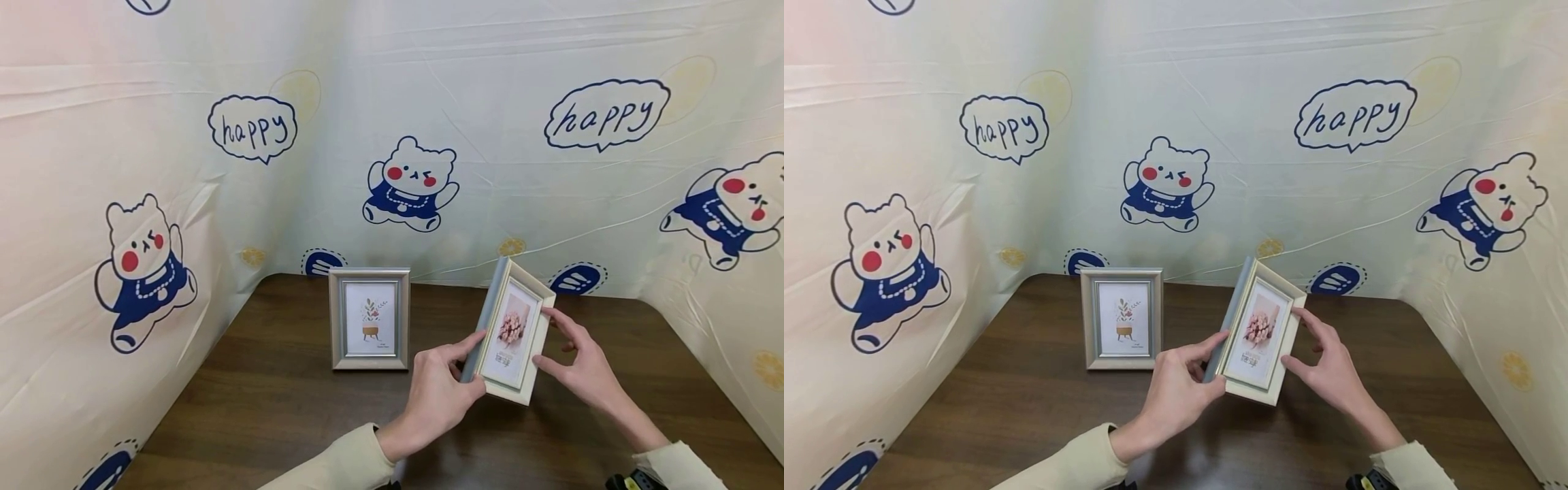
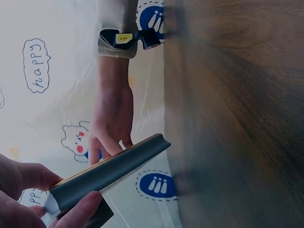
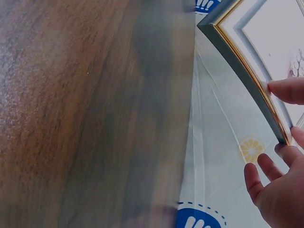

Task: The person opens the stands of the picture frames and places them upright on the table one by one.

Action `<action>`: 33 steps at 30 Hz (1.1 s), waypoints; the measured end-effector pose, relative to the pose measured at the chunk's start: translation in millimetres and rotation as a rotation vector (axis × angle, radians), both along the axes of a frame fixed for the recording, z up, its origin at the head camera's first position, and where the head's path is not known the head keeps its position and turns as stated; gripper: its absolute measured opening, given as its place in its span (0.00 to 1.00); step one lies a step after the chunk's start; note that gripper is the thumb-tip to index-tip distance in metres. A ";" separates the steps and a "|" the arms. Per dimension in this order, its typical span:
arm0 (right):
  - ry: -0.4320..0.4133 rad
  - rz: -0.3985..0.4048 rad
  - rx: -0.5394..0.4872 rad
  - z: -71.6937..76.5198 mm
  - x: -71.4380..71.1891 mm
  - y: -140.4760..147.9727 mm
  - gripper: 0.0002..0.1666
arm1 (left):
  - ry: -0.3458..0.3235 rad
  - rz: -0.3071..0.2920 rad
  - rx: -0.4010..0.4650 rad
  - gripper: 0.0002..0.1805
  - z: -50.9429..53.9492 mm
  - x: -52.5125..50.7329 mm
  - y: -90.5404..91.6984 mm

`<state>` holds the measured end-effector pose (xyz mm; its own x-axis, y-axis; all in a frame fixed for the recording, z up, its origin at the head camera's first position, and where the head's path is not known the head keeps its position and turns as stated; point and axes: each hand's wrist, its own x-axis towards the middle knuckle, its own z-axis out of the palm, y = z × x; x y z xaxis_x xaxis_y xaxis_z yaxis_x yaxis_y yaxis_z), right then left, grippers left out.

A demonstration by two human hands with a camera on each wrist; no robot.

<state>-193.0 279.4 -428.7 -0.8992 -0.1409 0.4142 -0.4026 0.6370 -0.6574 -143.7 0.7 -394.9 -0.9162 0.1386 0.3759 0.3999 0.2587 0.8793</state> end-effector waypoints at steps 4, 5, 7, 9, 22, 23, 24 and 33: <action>-0.004 -0.004 0.007 0.0 0.4 1.0 0.53 | -0.010 0.006 -0.005 0.40 -0.7 -1.4 -0.8; -0.004 -0.005 0.010 0.3 0.5 1.1 0.53 | -0.015 0.006 -0.003 0.40 -0.8 -1.6 -1.0; 0.000 -0.007 0.013 1.1 0.7 1.5 0.53 | -0.025 0.006 -0.001 0.39 -0.9 -2.0 -1.4; 0.006 -0.011 0.018 2.1 0.9 1.7 0.53 | -0.034 0.007 0.002 0.39 -0.9 -2.3 -1.7; 0.083 -0.233 0.033 24.1 6.6 -5.5 0.42 | -0.036 0.022 0.019 0.38 -0.5 -1.9 -1.4; 0.102 -0.250 0.028 26.3 7.1 -8.0 0.41 | -0.037 0.020 0.021 0.38 -0.7 -1.9 -1.1; 0.122 -0.260 0.020 28.7 7.8 -11.0 0.40 | -0.040 0.018 0.025 0.38 -0.9 -1.8 -0.7; 0.218 -0.204 0.005 48.8 13.7 -39.2 0.38 | -0.032 0.015 0.041 0.38 -1.5 -1.2 0.8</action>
